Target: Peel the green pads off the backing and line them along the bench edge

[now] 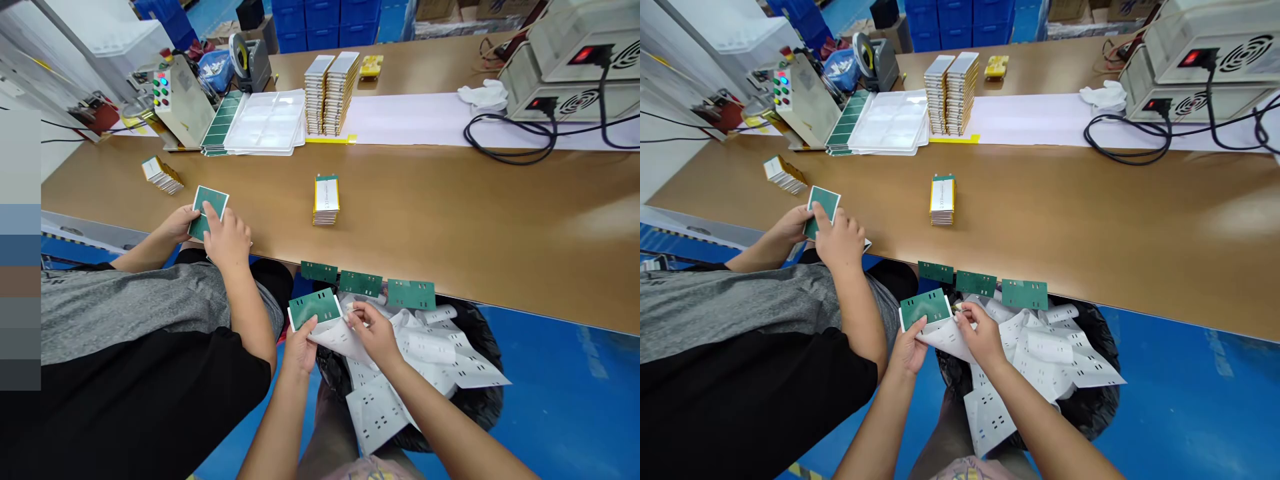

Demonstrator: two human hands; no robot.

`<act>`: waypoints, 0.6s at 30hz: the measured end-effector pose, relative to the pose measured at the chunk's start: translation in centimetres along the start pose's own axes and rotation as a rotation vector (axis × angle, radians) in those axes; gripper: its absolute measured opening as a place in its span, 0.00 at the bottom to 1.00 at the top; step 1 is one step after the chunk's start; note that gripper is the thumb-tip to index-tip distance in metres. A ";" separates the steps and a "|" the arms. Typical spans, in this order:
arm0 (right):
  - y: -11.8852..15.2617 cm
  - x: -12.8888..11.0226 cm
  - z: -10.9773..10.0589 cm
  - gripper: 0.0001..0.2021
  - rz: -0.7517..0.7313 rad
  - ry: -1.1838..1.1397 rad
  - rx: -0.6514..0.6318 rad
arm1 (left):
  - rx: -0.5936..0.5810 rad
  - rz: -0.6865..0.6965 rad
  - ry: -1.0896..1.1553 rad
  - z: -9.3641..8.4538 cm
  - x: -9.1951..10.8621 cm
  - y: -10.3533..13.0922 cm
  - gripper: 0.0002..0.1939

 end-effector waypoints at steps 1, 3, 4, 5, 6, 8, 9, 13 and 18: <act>-0.1 0.2 0.0 0.12 0.050 -0.043 -0.066 | -0.001 -0.005 -0.003 0.1 -0.1 0.0 0.21; -0.1 0.6 0.1 0.13 0.123 -0.030 -0.173 | 0.001 0.000 -0.026 0.0 -0.2 0.0 0.21; 0.0 0.8 0.2 0.14 0.150 0.012 -0.195 | 0.011 0.011 -0.044 -0.2 -0.3 -0.1 0.21; 0.0 0.9 0.3 0.15 0.164 0.065 -0.192 | 0.024 0.026 -0.065 -0.6 -0.3 -0.3 0.21; 0.1 0.9 0.4 0.15 0.157 0.121 -0.168 | 0.042 0.044 -0.090 -1.0 -0.4 -0.6 0.20; 0.0 0.6 0.7 0.15 0.070 0.214 -0.105 | 0.097 0.101 -0.142 -2.1 -0.4 -1.4 0.20; -0.1 0.3 1.0 0.15 0.000 0.245 -0.090 | 0.130 0.135 -0.165 -2.6 -0.3 -1.9 0.19; -0.6 -0.8 2.1 0.14 -0.199 0.280 -0.179 | 0.279 0.288 -0.243 -3.7 0.9 -4.3 0.16; 1.1 1.5 2.5 0.11 -0.069 0.238 -0.304 | 0.462 0.423 -0.453 -2.9 3.6 -7.7 0.14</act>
Point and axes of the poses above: each hand's wrist, its own y-axis away from the middle knuckle, its own z-axis out of the palm, x = y × z, the point moved 2 cm from there along -y, towards the middle knuckle, and after that the axes turned 14 degrees about -x, right-handed, at the moved point
